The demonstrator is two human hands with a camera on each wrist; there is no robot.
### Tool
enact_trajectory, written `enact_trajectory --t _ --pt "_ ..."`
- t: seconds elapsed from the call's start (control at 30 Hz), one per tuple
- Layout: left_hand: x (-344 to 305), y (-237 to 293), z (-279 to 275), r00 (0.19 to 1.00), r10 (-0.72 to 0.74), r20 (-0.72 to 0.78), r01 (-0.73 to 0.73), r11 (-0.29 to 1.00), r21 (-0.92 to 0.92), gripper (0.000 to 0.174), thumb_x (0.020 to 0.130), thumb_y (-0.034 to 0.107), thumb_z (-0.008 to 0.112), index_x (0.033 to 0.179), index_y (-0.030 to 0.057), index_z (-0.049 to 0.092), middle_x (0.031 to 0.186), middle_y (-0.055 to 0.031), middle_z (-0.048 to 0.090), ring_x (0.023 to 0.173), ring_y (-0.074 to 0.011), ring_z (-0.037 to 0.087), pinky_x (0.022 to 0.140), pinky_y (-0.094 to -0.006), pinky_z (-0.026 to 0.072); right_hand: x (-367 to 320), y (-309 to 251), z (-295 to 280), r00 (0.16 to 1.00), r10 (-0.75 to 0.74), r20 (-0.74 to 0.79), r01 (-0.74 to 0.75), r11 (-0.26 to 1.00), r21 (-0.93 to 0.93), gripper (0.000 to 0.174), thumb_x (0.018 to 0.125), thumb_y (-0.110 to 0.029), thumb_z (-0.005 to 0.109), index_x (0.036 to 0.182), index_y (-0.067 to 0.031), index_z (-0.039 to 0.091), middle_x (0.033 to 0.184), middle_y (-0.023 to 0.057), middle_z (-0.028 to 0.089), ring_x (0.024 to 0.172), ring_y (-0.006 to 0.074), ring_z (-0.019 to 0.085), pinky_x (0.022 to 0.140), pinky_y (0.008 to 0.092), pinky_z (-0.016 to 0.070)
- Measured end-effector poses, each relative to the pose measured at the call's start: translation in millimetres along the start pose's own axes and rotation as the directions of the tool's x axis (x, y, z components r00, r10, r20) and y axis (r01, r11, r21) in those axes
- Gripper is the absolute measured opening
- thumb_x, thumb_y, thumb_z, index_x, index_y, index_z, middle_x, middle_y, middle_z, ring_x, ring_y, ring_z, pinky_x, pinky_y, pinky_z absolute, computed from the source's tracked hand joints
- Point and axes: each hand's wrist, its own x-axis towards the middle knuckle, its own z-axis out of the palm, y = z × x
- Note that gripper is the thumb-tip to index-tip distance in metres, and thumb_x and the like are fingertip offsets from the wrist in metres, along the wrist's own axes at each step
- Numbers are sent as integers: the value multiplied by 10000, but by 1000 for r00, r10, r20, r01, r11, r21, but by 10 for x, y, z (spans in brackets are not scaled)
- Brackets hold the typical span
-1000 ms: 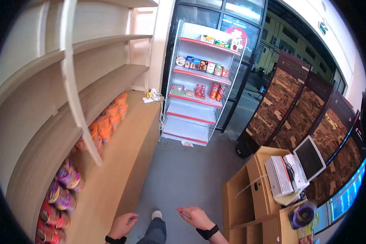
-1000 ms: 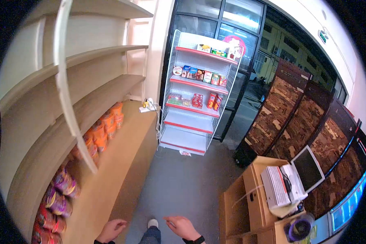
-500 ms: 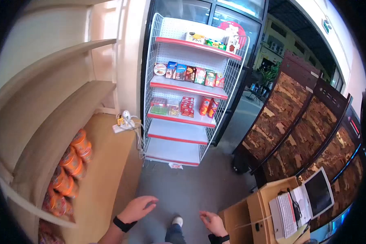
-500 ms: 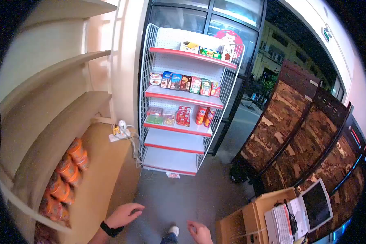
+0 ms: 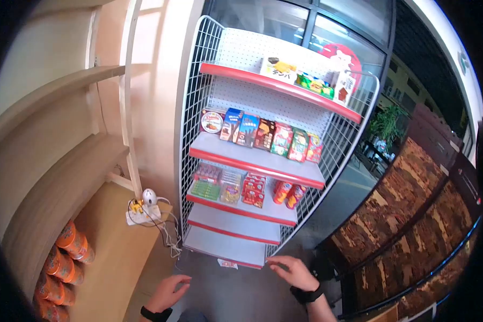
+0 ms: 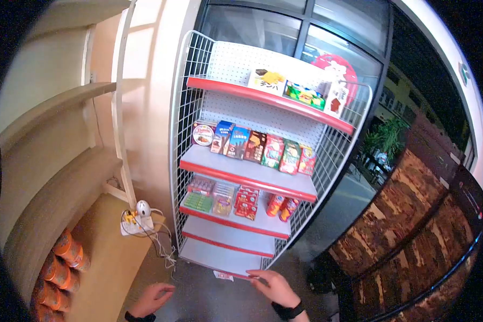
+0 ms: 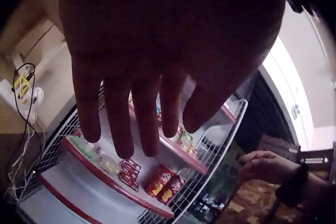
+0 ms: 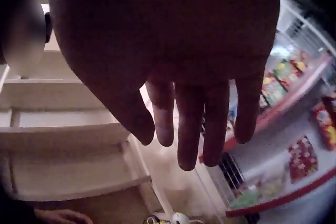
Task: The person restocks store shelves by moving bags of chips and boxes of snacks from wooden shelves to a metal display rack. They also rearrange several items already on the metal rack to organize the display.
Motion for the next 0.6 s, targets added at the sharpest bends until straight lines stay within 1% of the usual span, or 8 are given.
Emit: enact_trajectory --t 0.1,0.13,0.2,0.3,0.33,0.4,0.53,0.6 --pt "352 -98 -158 986 -166 2 166 983 -74 263 900 201 595 1133 84 633 1066 -112 672 961 -255 644 789 -389 511 875 -278 -569 979 -205 18 203 948 -244 261 860 -100 635 1118 -60 647 1007 120 678 925 280 645 825 359 500" --pt "488 -244 -177 987 -160 5 160 985 -68 263 900 201 595 1133 84 633 1066 -112 672 961 -255 644 789 -389 511 1123 -353 -711 965 -261 8 249 910 -332 260 851 -97 642 1109 -68 651 1002 116 678 917 284 644 820 367 500" --pt "796 -563 -195 992 -12 -127 -7 989 -149 232 892 103 589 1105 10 608 994 -127 668 922 -255 640 787 -341 507 1537 -582 -981 957 -289 8 266 866 -423 285 819 -94 671 1104 -79 657 1013 110 678 929 289 636 842 379 486" --pt "1438 -705 -388 991 33 -134 -61 975 -214 212 915 78 572 1110 -1 602 966 -78 651 909 -180 616 771 -295 500 2101 -877 -1395 926 -376 35 346 806 -481 303 804 -93 681 1105 -73 655 1013 105 677 930 286 634 852 386 484" --pt "1661 -668 -481 990 51 -135 -79 974 -213 212 915 78 572 1110 -1 602 966 -78 651 909 -180 616 771 -295 500 2284 -1018 -1556 907 -421 26 370 765 -526 277 817 -113 658 1090 -65 646 924 130 648 885 317 616 809 402 481" --pt "2098 -592 -665 981 -195 17 189 920 -342 210 920 88 568 1108 1 604 969 -74 634 909 -171 606 783 -286 491 2620 -1170 -1856 864 -499 -68 299 617 -728 262 821 -114 653 1078 -64 646 949 134 644 910 318 607 822 407 476" --pt "2878 -661 -795 1000 -28 14 30 969 -246 202 926 94 561 1100 0 606 938 -70 623 873 -157 599 772 -281 488 3232 -1355 -2289 850 -504 -151 209 588 -781 281 829 -127 653 1101 -60 631 1012 147 641 956 314 598 870 399 464" --pt "3177 -670 -815 975 214 -56 -216 976 -40 203 926 107 566 1094 1 605 939 -67 621 856 -152 599 760 -281 485 3463 -1379 -2423 853 -506 -127 211 557 -803 276 834 -124 651 1100 -56 631 1029 151 642 974 313 596 882 392 462"
